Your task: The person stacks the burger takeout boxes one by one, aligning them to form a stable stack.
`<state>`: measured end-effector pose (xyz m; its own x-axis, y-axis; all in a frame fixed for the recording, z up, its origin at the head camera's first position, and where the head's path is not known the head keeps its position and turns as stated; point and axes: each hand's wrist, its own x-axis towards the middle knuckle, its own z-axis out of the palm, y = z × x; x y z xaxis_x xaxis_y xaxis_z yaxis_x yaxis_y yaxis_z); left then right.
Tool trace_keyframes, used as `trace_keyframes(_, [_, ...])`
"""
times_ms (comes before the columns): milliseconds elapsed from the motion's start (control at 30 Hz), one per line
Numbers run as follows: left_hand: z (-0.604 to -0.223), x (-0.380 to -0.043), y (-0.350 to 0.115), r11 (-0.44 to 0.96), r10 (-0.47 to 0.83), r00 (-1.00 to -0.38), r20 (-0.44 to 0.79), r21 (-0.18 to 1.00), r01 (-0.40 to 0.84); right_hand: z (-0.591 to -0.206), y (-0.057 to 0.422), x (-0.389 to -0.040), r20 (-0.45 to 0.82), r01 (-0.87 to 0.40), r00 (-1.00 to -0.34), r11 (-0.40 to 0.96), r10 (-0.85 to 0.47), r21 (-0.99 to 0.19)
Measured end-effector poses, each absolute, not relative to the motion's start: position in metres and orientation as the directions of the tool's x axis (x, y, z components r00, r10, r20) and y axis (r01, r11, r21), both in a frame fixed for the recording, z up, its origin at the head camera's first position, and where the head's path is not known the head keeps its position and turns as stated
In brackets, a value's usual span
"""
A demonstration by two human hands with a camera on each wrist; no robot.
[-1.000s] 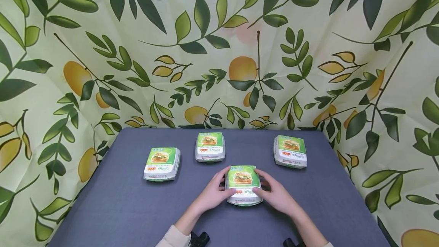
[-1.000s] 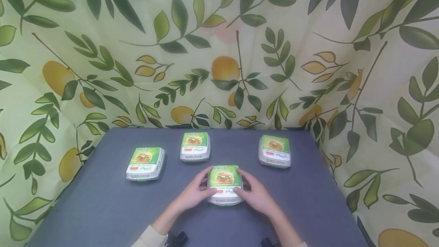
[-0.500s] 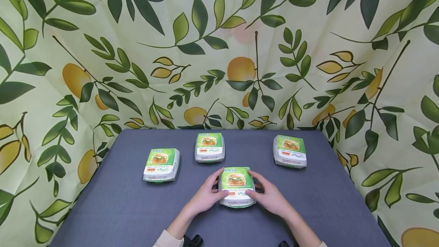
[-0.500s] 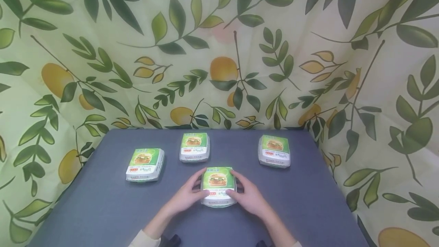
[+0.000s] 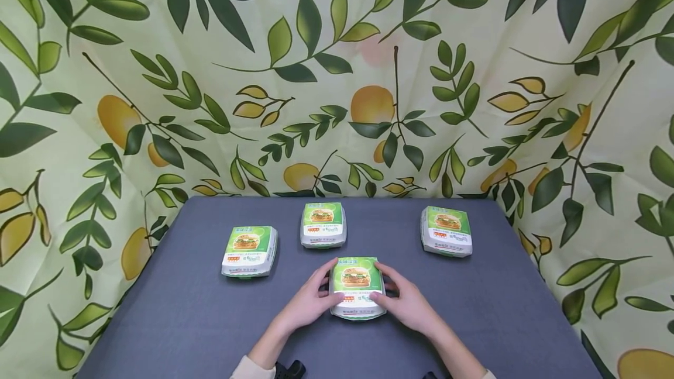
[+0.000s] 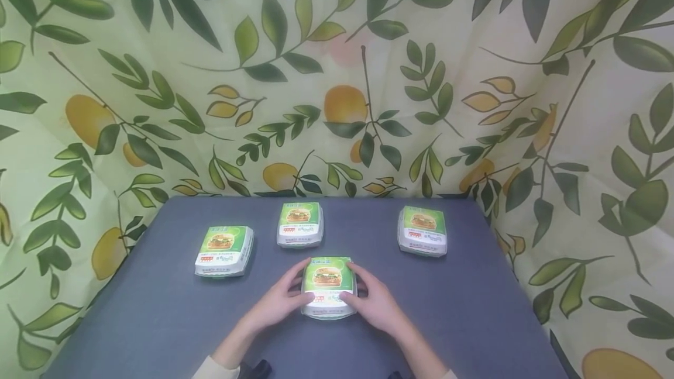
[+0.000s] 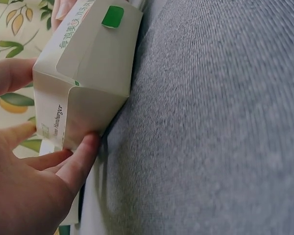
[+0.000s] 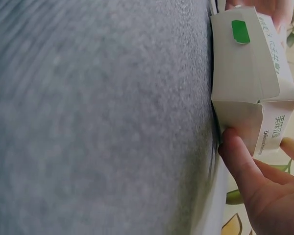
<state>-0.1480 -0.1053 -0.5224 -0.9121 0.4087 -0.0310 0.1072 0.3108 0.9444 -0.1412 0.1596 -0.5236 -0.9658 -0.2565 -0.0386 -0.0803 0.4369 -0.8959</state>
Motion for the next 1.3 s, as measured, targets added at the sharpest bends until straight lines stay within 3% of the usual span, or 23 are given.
trace_keyframes(733, [-0.521, -0.15, -0.101, 0.312, 0.405, -0.914, -0.037, 0.945, 0.099, -0.516, 0.164, -0.143, -0.068, -0.051, -0.952, 0.372, -0.298, -0.927])
trace_keyframes(1300, [-0.513, -0.152, -0.108, 0.39, 0.428, -0.903, -0.019, 0.906, 0.166, -0.513, 0.17, -0.145, -0.122, -0.012, -0.924, 0.347, -0.363, -0.938])
